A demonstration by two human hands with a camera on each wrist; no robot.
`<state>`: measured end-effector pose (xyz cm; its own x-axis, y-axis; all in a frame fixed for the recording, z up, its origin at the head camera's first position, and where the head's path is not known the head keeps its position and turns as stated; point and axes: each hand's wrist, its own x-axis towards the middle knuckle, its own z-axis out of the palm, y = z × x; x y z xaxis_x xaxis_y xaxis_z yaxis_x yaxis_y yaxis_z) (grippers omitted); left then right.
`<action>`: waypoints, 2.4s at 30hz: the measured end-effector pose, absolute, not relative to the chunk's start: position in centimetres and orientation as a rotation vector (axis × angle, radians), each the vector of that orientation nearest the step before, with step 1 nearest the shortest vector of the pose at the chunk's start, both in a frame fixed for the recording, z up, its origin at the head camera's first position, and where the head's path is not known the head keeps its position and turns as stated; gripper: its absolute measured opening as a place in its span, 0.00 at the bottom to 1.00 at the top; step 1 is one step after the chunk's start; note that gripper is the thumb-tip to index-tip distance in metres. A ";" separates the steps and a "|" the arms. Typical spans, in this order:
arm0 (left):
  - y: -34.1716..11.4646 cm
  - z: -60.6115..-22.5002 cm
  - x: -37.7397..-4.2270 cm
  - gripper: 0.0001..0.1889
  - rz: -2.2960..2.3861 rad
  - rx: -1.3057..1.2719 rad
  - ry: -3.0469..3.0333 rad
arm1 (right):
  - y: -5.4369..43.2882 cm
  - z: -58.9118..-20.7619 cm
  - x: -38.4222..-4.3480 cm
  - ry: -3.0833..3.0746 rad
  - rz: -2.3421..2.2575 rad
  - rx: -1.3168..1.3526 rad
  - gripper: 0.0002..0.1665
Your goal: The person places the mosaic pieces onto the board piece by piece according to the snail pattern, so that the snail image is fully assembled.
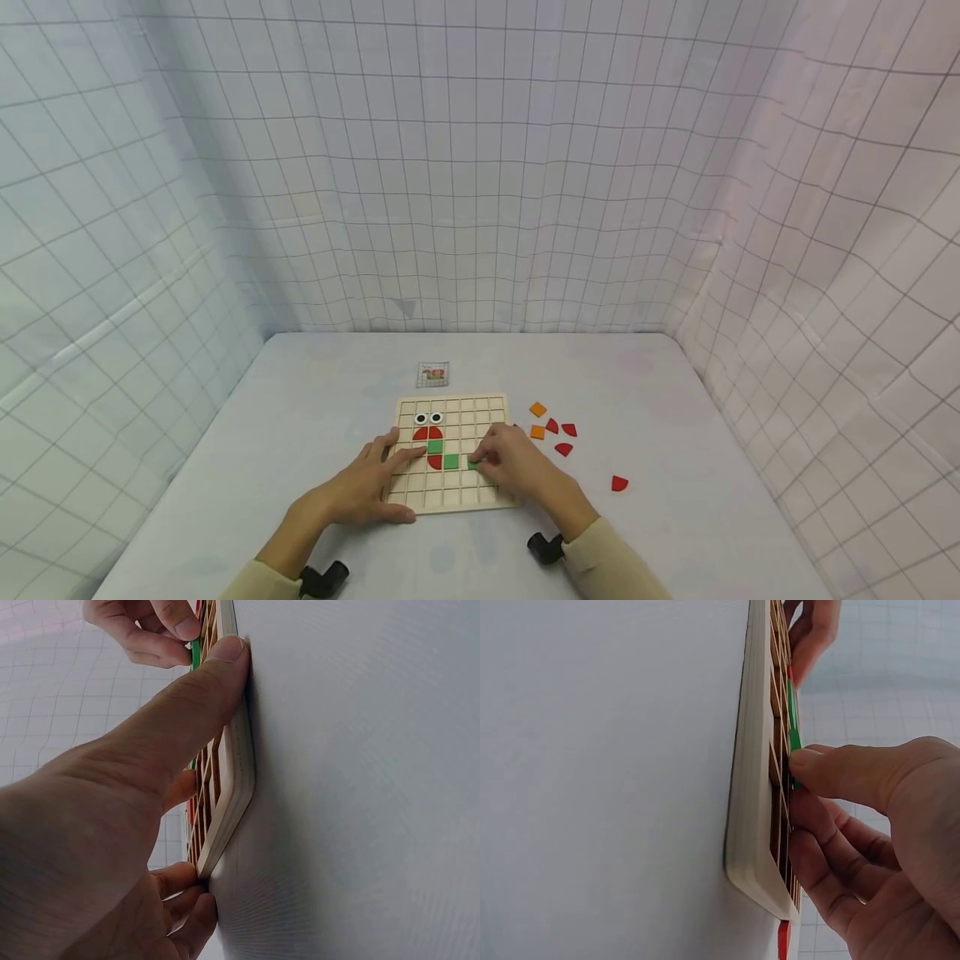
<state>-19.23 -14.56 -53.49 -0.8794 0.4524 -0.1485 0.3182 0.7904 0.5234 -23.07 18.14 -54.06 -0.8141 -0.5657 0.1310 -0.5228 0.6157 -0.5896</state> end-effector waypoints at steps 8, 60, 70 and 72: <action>-14.6 -53.4 -19.2 0.56 0.728 0.598 2.719 | 17.2 -53.8 -22.9 2.787 -0.926 -0.849 0.05; -14.7 -53.3 -19.1 0.56 0.750 0.606 2.711 | 20.8 -54.2 -22.8 2.944 -0.985 -0.823 0.13; -14.9 -53.6 -19.3 0.56 0.740 0.616 2.715 | 21.9 -54.3 -23.7 3.029 -0.905 -0.564 0.22; -14.9 -53.7 -19.3 0.56 0.744 0.617 2.713 | 21.9 -54.4 -24.0 3.046 -0.875 -0.534 0.24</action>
<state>-19.27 -14.87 -53.74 -0.8756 0.4637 -0.1352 0.3299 0.7786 0.5338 -24.01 21.85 -54.43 -0.9423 -0.2950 0.1585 -0.3342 0.7968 -0.5035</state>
